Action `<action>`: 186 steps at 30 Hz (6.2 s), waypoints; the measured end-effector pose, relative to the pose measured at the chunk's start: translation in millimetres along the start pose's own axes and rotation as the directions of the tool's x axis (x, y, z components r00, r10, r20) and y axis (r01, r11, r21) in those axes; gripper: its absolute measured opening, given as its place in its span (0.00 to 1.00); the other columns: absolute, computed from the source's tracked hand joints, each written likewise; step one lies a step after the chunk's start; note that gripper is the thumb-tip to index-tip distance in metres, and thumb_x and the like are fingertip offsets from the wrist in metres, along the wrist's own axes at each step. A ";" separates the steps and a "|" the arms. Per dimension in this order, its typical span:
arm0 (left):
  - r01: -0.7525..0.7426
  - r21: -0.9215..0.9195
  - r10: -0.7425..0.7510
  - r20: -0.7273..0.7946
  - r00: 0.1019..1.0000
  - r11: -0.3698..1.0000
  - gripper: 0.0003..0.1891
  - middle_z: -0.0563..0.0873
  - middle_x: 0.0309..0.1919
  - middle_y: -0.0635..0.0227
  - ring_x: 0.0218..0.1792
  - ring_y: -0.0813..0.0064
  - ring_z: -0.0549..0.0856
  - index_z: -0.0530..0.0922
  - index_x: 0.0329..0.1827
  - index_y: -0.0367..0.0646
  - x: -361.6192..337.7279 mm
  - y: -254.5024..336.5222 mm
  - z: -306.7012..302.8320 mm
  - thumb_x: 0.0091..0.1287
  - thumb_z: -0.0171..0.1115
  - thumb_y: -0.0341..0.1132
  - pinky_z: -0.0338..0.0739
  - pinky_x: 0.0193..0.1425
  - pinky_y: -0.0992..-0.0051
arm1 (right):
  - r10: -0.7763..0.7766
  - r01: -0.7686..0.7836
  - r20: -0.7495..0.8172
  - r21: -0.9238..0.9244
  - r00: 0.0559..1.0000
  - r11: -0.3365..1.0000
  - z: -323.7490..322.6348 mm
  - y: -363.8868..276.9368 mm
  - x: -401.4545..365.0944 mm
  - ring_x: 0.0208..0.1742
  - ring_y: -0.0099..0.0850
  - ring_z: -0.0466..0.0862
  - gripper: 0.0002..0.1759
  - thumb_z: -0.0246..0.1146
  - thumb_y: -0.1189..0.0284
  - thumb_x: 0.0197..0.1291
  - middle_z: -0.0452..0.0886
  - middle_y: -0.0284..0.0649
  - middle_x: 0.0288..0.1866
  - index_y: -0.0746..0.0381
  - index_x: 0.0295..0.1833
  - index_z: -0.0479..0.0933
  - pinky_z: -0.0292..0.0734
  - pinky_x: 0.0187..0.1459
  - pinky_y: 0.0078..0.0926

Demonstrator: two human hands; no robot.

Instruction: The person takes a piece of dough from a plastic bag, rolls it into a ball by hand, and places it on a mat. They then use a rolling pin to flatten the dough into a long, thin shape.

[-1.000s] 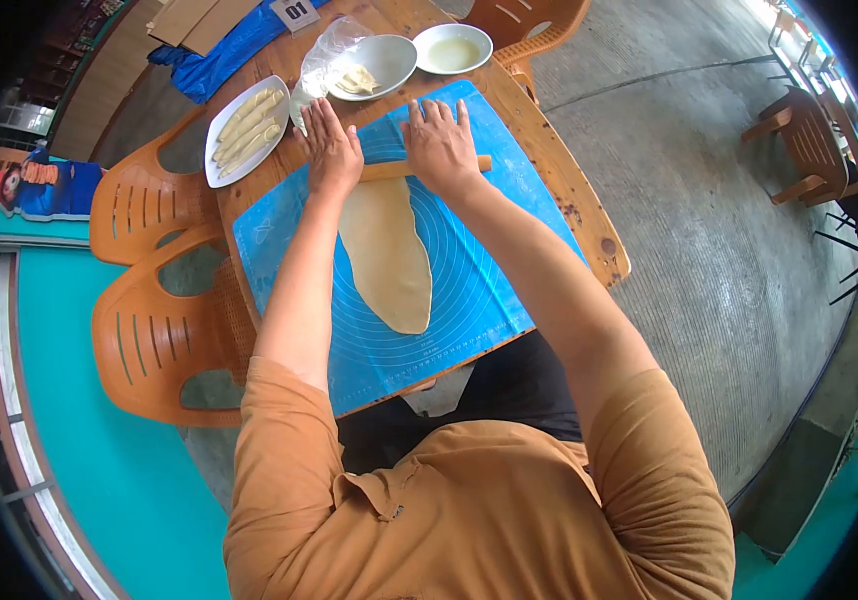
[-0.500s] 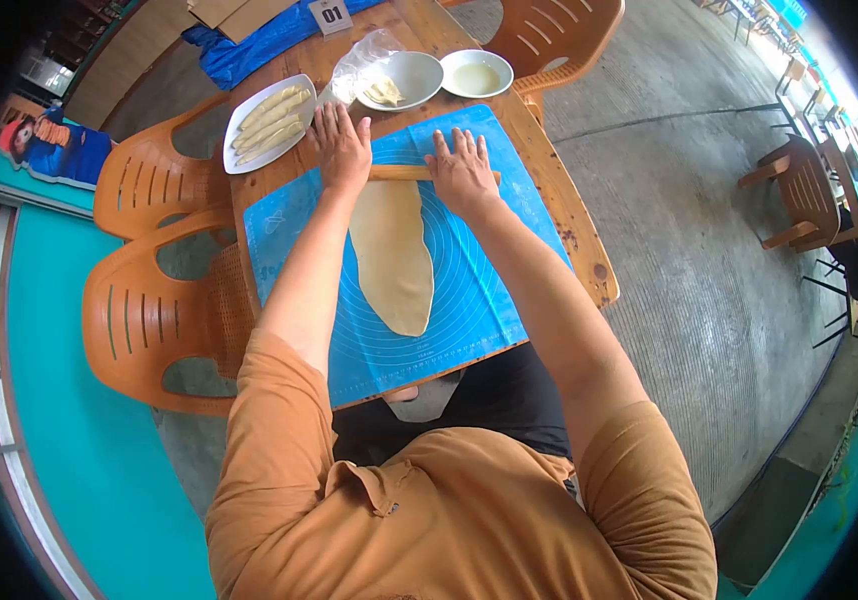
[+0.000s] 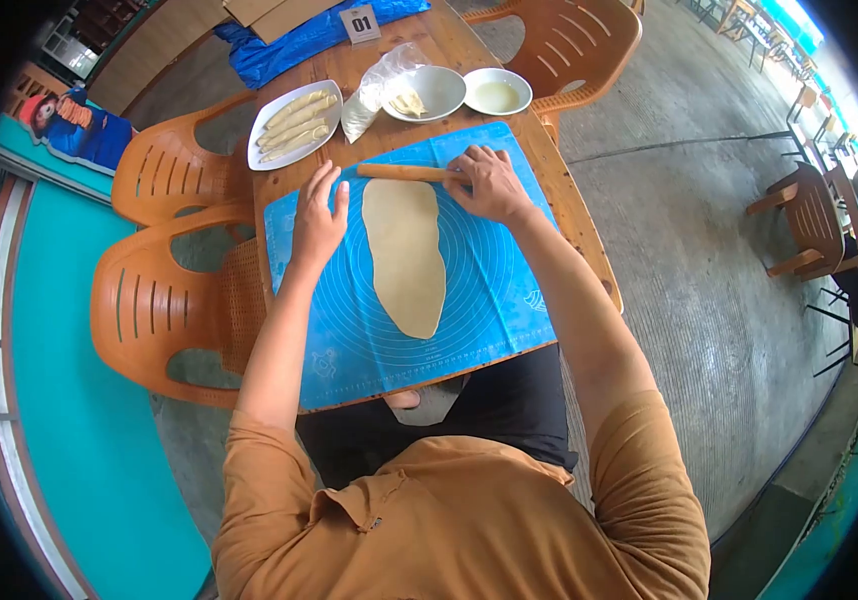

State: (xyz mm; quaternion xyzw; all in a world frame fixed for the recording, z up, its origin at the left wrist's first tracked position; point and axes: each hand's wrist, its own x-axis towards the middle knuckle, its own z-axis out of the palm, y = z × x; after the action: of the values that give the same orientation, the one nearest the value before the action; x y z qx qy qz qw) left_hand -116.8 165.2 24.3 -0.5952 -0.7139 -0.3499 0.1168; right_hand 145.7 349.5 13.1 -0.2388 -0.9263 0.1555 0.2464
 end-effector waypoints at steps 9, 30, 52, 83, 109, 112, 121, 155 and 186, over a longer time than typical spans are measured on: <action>0.049 -0.060 -0.048 0.027 0.998 0.997 0.18 0.82 0.69 0.51 0.69 0.49 0.80 0.83 0.63 0.34 -35.3 24.0 -56.0 0.80 0.61 0.40 0.75 0.75 0.55 | -0.065 0.060 -0.053 -0.084 0.996 0.995 4.0 0.5 5.5 0.56 0.41 0.81 0.11 0.69 0.65 0.69 0.81 0.38 0.50 0.57 0.52 0.84 0.73 0.59 0.42; 0.048 0.300 -0.169 0.393 0.904 0.953 0.35 0.52 0.89 0.52 0.90 0.55 0.46 0.57 0.88 0.39 -90.1 37.8 -4.5 0.87 0.33 0.54 0.34 0.90 0.44 | 0.257 -0.190 0.280 -0.246 0.925 0.950 23.5 -96.1 -76.3 0.91 0.50 0.49 0.37 0.36 0.50 0.85 0.58 0.51 0.89 0.62 0.86 0.60 0.37 0.89 0.54; 0.040 0.194 -0.149 0.589 0.794 0.980 0.34 0.58 0.88 0.54 0.89 0.60 0.52 0.57 0.87 0.36 -146.4 80.6 -70.7 0.87 0.37 0.51 0.36 0.91 0.47 | 0.160 -0.099 0.251 -0.237 0.955 0.966 -7.8 -123.4 -125.2 0.89 0.53 0.54 0.33 0.47 0.56 0.84 0.59 0.52 0.88 0.61 0.85 0.62 0.45 0.86 0.59; 0.059 0.302 -0.157 0.311 0.937 0.952 0.33 0.53 0.88 0.49 0.90 0.53 0.47 0.58 0.88 0.39 -168.3 78.4 -33.8 0.87 0.35 0.49 0.29 0.88 0.39 | 0.145 -0.117 0.061 -0.331 0.987 0.936 19.9 -137.6 -159.7 0.88 0.56 0.57 0.32 0.42 0.57 0.85 0.66 0.54 0.84 0.63 0.83 0.65 0.44 0.86 0.62; -0.019 0.088 -0.009 0.302 0.953 0.996 0.17 0.64 0.83 0.47 0.87 0.51 0.56 0.79 0.62 0.34 -227.3 126.9 -88.4 0.79 0.60 0.38 0.37 0.88 0.34 | 0.021 -0.023 -0.013 -0.183 1.000 0.983 -13.0 -156.0 -219.2 0.81 0.46 0.70 0.23 0.64 0.74 0.70 0.78 0.43 0.70 0.55 0.70 0.77 0.47 0.83 0.71; -0.023 0.104 -0.005 0.264 0.965 0.994 0.17 0.66 0.82 0.47 0.87 0.50 0.56 0.78 0.62 0.33 -219.0 127.5 -91.0 0.80 0.59 0.38 0.37 0.88 0.34 | -0.011 0.010 -0.006 -0.158 1.000 0.987 -17.0 -154.1 -202.5 0.78 0.44 0.73 0.19 0.66 0.76 0.67 0.79 0.42 0.65 0.56 0.63 0.79 0.48 0.83 0.71; 0.072 0.290 -0.187 0.393 0.900 0.954 0.24 0.64 0.82 0.37 0.88 0.47 0.53 0.72 0.70 0.27 -217.0 121.1 -79.5 0.81 0.56 0.40 0.35 0.88 0.35 | -0.093 0.104 0.109 -0.102 0.990 0.989 -4.8 -136.1 -159.2 0.82 0.51 0.68 0.21 0.64 0.76 0.71 0.75 0.48 0.76 0.59 0.68 0.76 0.52 0.85 0.61; 0.241 0.335 -0.328 0.233 0.916 0.911 0.33 0.60 0.86 0.45 0.89 0.52 0.50 0.64 0.84 0.32 -116.9 66.3 0.0 0.86 0.37 0.48 0.33 0.90 0.44 | 0.108 -0.081 0.093 -0.253 0.990 0.964 109.9 -123.3 26.0 0.91 0.53 0.46 0.41 0.43 0.49 0.83 0.53 0.55 0.90 0.63 0.89 0.51 0.37 0.87 0.61; 0.308 0.508 -0.468 0.223 0.855 0.805 0.37 0.55 0.88 0.48 0.90 0.54 0.44 0.55 0.87 0.34 -57.7 25.2 -0.6 0.87 0.34 0.54 0.31 0.90 0.43 | 0.055 0.038 0.245 -0.359 0.968 0.933 78.4 -101.0 11.0 0.91 0.50 0.49 0.38 0.37 0.53 0.83 0.56 0.51 0.90 0.68 0.87 0.55 0.37 0.89 0.53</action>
State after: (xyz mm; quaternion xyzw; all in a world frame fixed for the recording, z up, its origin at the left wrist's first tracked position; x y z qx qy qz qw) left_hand -78.3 121.6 0.2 -0.4405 -0.8924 -0.0823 0.0529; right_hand 58.7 257.3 -6.8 -0.2622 -0.9617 0.0129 0.0784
